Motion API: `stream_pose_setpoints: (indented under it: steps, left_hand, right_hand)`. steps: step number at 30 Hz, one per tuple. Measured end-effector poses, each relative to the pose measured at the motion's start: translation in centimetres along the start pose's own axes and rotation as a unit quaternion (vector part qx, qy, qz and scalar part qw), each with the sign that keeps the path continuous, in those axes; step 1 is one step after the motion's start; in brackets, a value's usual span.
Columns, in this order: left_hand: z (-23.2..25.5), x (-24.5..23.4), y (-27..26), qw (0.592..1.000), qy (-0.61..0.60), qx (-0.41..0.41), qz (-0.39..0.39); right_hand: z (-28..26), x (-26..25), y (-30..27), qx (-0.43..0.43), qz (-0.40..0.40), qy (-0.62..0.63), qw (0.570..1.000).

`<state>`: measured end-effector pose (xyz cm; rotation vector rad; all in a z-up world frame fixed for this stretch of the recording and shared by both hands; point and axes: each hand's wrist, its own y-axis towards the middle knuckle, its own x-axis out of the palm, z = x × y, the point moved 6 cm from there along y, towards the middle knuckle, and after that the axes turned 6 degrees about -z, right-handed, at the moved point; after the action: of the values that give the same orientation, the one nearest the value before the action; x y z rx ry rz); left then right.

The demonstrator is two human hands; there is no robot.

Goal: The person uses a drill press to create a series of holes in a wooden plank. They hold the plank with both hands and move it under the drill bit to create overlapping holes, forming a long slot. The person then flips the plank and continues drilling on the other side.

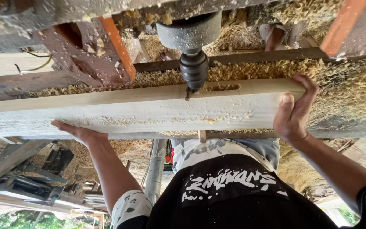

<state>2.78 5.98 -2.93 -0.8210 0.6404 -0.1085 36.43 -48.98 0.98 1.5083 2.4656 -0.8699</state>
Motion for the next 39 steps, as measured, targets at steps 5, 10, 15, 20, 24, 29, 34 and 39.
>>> stream_pose_setpoints:
  steps: [5, 10, 15, 20, 24, 29, 34, 39]
  left_hand:
    - [0.3, -1.3, 1.1, 0.994, -0.099, 0.031, 0.012]
    - [0.1, -1.8, 1.7, 0.993, -0.106, 0.036, -0.023]
    - [0.3, -2.7, 2.4, 0.993, -0.107, 0.047, -0.025]
    - [0.4, -2.1, 3.2, 0.998, -0.048, 0.027, -0.014]
    - [1.0, -2.9, 2.6, 0.982, -0.141, 0.075, -0.102]
    - [0.9, -5.3, 3.7, 0.983, -0.157, 0.031, -0.086]
    - [3.1, -3.2, 5.0, 0.984, -0.149, 0.040, -0.086]
    - [3.3, -3.7, 5.5, 0.985, -0.143, 0.029, -0.090]
  right_hand:
    - [-1.3, 0.4, 0.1, 0.010, -0.014, 0.024, 1.000]
    - [-1.6, 0.3, -0.2, 0.020, -0.017, 0.022, 0.999]
    - [-1.9, 0.7, -0.2, -0.053, 0.009, -0.098, 0.994]
    - [-1.3, 1.1, 0.2, 0.017, -0.019, 0.021, 0.999]
    - [-3.1, 1.2, -0.2, -0.005, -0.042, -0.032, 0.999]
    - [-2.4, 2.9, -0.4, -0.007, -0.027, 0.008, 1.000]
    - [-2.6, 3.9, 0.0, 0.036, -0.029, 0.028, 0.999]
    - [-4.4, 4.6, -0.3, 0.003, -0.035, 0.011, 0.999]
